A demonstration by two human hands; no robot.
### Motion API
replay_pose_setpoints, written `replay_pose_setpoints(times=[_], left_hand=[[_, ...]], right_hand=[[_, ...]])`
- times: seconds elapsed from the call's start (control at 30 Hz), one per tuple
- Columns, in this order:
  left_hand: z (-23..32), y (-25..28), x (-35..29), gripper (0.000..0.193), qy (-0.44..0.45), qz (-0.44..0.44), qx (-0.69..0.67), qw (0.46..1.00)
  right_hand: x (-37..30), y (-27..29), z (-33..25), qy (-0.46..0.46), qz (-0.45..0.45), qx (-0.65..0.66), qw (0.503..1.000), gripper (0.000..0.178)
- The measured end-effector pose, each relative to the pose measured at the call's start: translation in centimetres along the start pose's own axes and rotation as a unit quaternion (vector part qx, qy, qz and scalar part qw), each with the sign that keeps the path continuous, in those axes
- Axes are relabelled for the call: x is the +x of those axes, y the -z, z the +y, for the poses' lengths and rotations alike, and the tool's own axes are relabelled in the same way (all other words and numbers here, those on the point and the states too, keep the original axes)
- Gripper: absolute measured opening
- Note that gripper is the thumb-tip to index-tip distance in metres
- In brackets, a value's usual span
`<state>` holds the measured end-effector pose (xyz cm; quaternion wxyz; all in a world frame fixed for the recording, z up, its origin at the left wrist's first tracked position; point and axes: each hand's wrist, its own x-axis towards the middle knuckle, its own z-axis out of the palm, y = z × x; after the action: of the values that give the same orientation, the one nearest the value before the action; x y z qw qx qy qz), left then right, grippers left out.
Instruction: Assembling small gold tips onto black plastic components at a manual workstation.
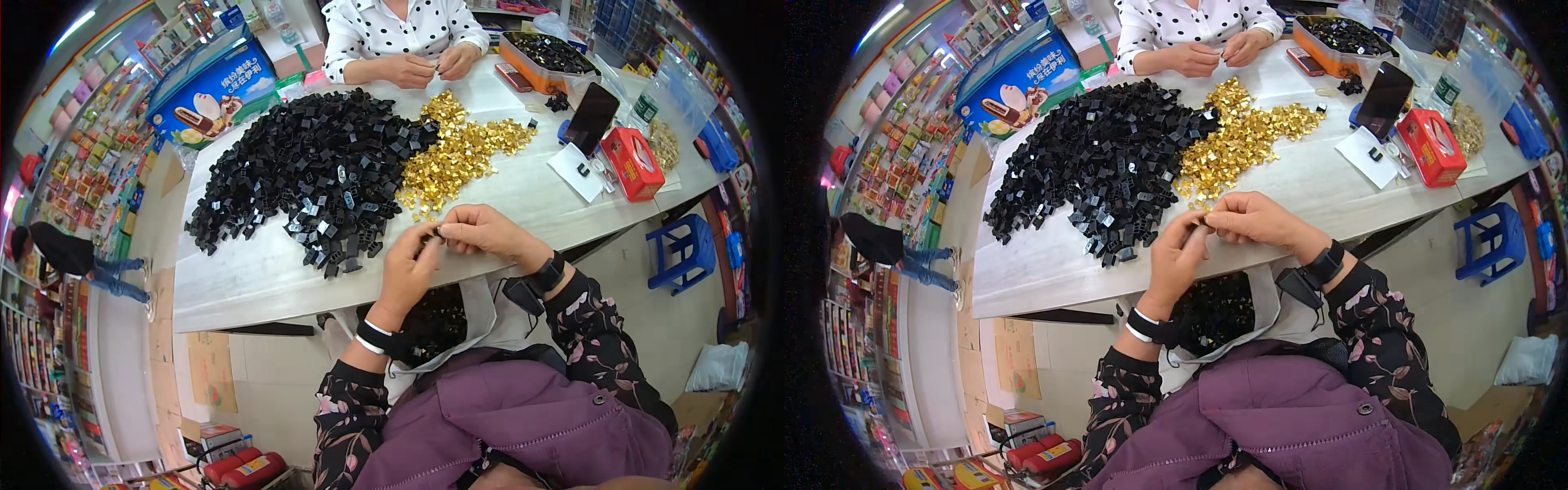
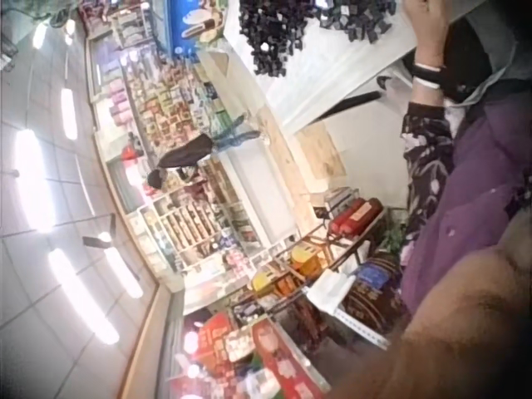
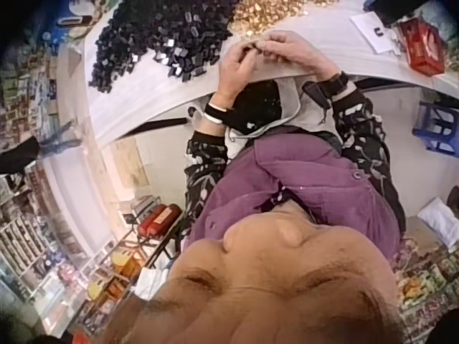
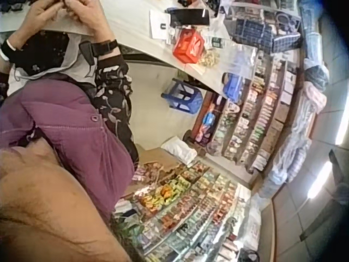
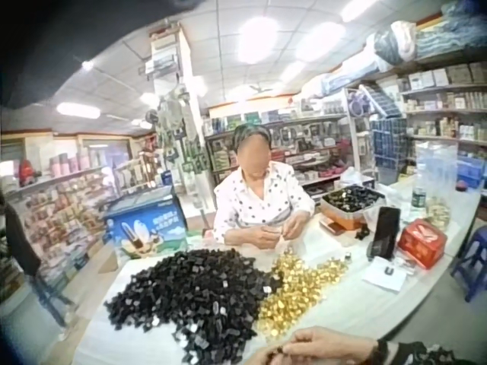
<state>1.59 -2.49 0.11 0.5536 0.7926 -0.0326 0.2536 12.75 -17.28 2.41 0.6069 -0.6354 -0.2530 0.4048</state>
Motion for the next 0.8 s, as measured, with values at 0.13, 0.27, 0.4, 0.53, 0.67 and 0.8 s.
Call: replay_pose_setpoints(times=[0.13,0.27,0.4,0.53,0.67,0.8], left_hand=[[0.8,2.4,2.2,0.011,0.233,0.100,-0.276,0.927],[1.8,4.5,7.0,0.014,0.184,0.081,-0.297,0.933],[0.3,4.5,10.5,0.016,0.138,0.004,0.072,0.988],[-2.4,3.3,12.6,0.012,0.005,-0.072,0.439,0.896],[-3.5,2.4,13.4,0.011,0.040,-0.115,0.552,0.825],[-3.9,2.5,13.6,0.011,0.035,-0.121,0.559,0.820]], right_hand=[[1.0,-0.2,0.9,0.111,0.123,-0.238,0.957,0.020],[1.5,-1.1,2.0,0.212,0.222,-0.439,0.845,0.019],[1.4,-1.4,2.2,0.256,0.229,-0.477,0.809,0.017],[1.2,-1.7,2.0,0.256,0.240,-0.459,0.816,0.013],[1.6,-2.1,2.0,0.259,0.242,-0.478,0.803,0.011],[1.8,-1.9,2.5,0.278,0.247,-0.488,0.790,0.011]])
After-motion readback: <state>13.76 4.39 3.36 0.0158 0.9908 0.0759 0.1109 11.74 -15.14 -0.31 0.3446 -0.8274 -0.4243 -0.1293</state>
